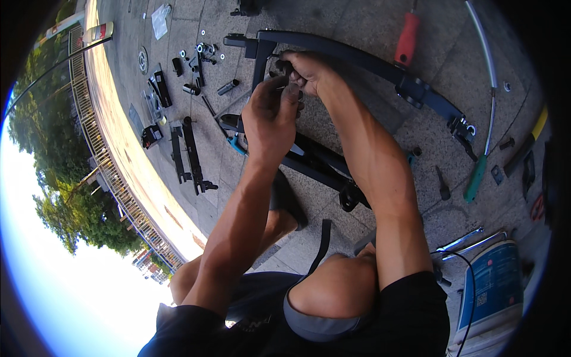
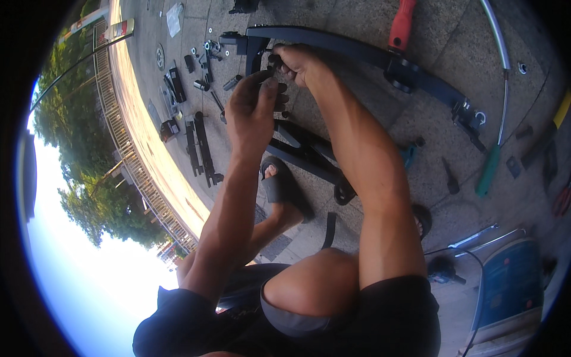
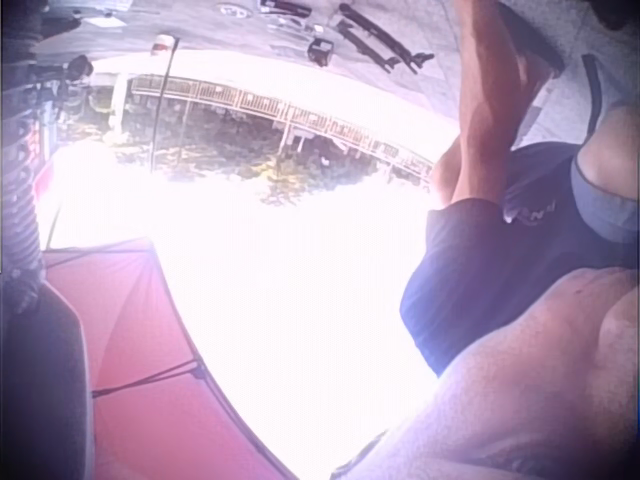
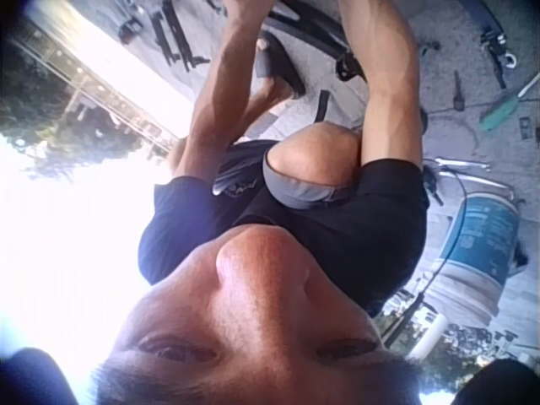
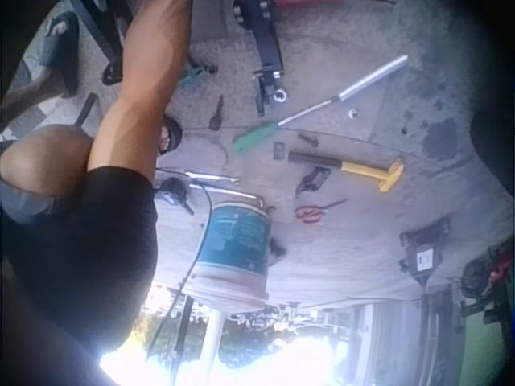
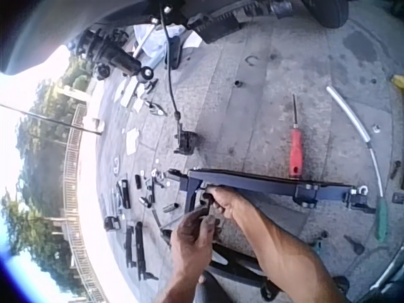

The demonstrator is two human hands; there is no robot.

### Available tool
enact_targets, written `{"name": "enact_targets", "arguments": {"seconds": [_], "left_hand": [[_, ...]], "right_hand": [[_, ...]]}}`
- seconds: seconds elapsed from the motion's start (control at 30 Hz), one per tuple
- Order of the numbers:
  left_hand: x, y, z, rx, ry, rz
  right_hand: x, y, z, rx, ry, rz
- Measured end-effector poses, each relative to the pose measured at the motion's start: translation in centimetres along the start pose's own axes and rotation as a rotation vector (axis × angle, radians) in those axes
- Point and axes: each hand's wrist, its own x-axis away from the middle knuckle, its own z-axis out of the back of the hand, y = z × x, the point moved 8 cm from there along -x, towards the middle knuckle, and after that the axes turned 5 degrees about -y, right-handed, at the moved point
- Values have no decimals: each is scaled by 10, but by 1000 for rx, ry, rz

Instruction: The person assembles a scooter frame by attaching a black metal frame to the scooter's suspension system. They use a T-handle Allen wrench to tighten bolts and secure the frame in place.

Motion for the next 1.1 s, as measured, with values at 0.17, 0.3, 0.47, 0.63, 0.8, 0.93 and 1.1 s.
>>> {"name": "enact_targets", "arguments": {"seconds": [0.17,0.3,0.47,0.63,0.8,0.93,1.1], "left_hand": [[-12,10,-3,-99,32,-105],[-19,11,18,45,135,-116],[-7,2,29,-23,179,80],[-26,14,18,-75,184,40],[-39,26,14,-207,135,21],[-20,5,16,-68,136,128],[5,-20,26,-177,163,143]], "right_hand": [[-2,9,-4,-99,19,-46],[8,7,-9,-19,28,-17],[15,3,-10,22,78,-30],[12,-4,-14,-60,-7,-10],[6,-8,-13,77,8,-17],[3,-8,-13,162,-3,-35],[-3,-9,-8,308,30,114]]}}
